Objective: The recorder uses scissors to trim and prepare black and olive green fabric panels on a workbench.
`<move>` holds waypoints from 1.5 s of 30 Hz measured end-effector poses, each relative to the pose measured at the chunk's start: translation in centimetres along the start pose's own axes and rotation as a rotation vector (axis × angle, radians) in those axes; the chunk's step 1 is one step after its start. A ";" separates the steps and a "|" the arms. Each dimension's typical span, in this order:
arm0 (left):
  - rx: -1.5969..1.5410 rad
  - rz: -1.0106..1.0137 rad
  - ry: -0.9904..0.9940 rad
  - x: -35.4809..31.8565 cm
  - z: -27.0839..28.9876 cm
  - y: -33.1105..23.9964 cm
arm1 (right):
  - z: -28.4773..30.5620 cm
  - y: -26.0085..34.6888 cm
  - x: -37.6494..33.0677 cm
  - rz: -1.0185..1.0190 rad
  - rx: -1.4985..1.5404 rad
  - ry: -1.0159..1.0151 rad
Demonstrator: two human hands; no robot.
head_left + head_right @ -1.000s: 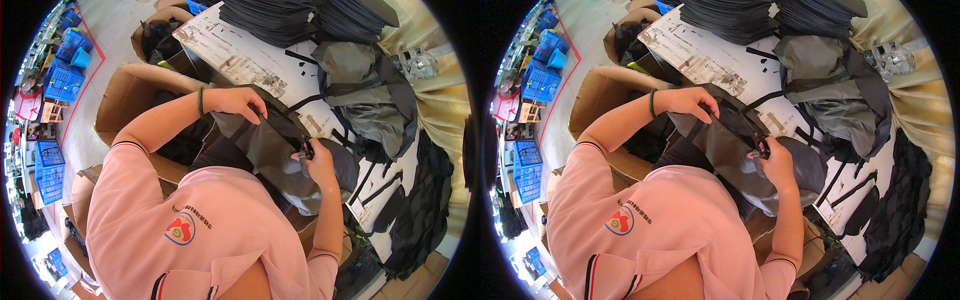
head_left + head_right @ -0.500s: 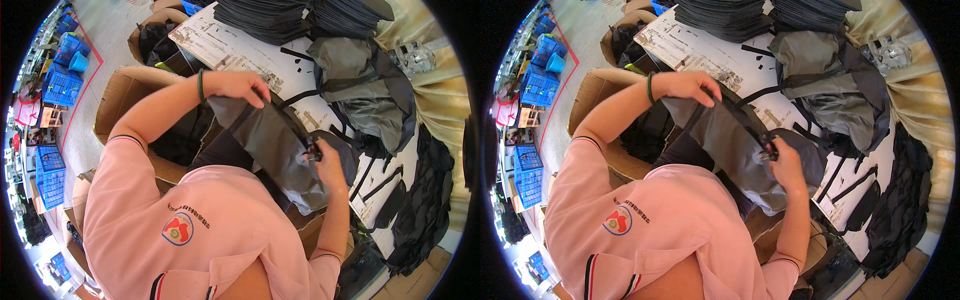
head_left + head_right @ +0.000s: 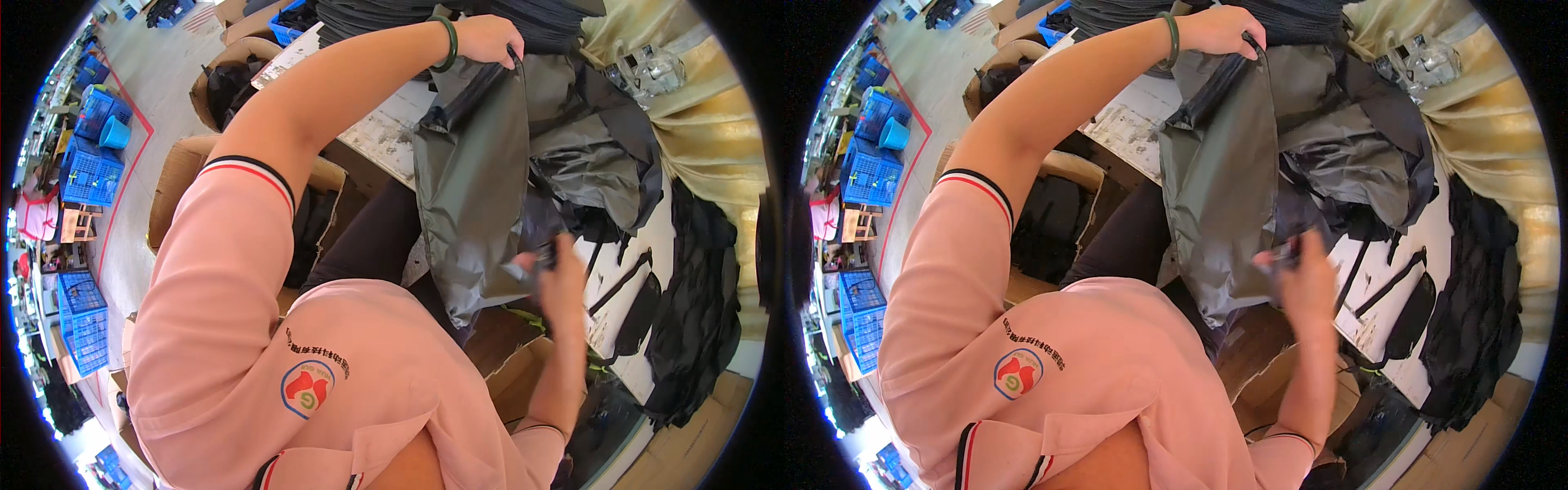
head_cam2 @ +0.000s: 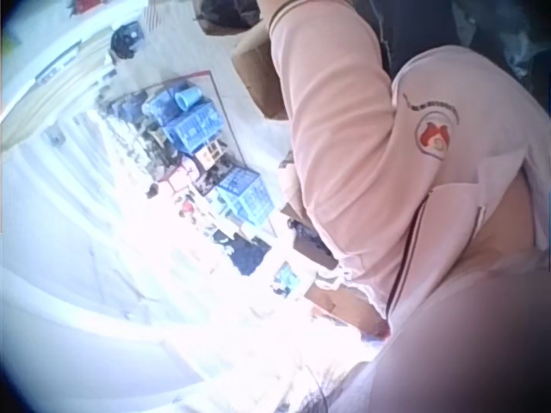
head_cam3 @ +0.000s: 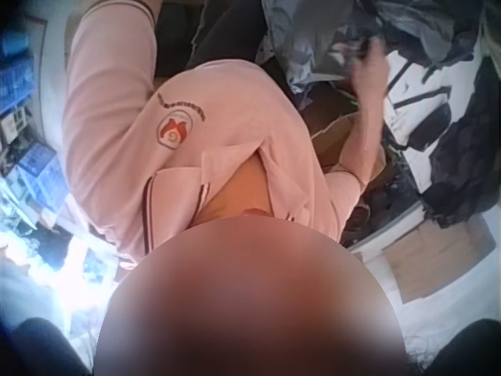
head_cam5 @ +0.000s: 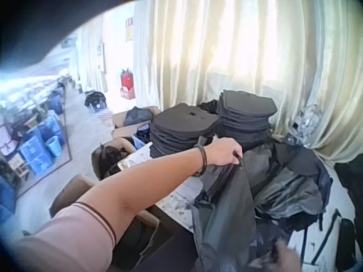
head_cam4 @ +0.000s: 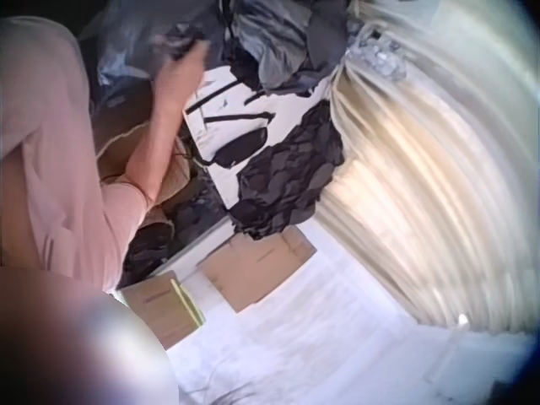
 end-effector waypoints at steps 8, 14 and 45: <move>-0.034 0.034 -0.050 0.8 -2.1 -0.1 | -10.4 -2.9 -3.7 0.151 -0.119 -0.129; 0.028 -0.026 -0.262 -1.5 0.0 -1.4 | -9.6 -5.0 -2.2 0.050 -0.048 -0.178; -1.318 0.271 0.612 -16.5 -14.1 -17.3 | -3.5 -6.7 -1.3 0.058 -0.020 -0.111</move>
Point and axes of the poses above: each hand's wrist, its own x-axis towards the middle knuckle, its own z-axis out of the back of the hand, y = z × x, the point moved 7 cm from there along x, towards the middle knuckle, and after that the axes turned 1 degree about -x, right-handed, at the moved point
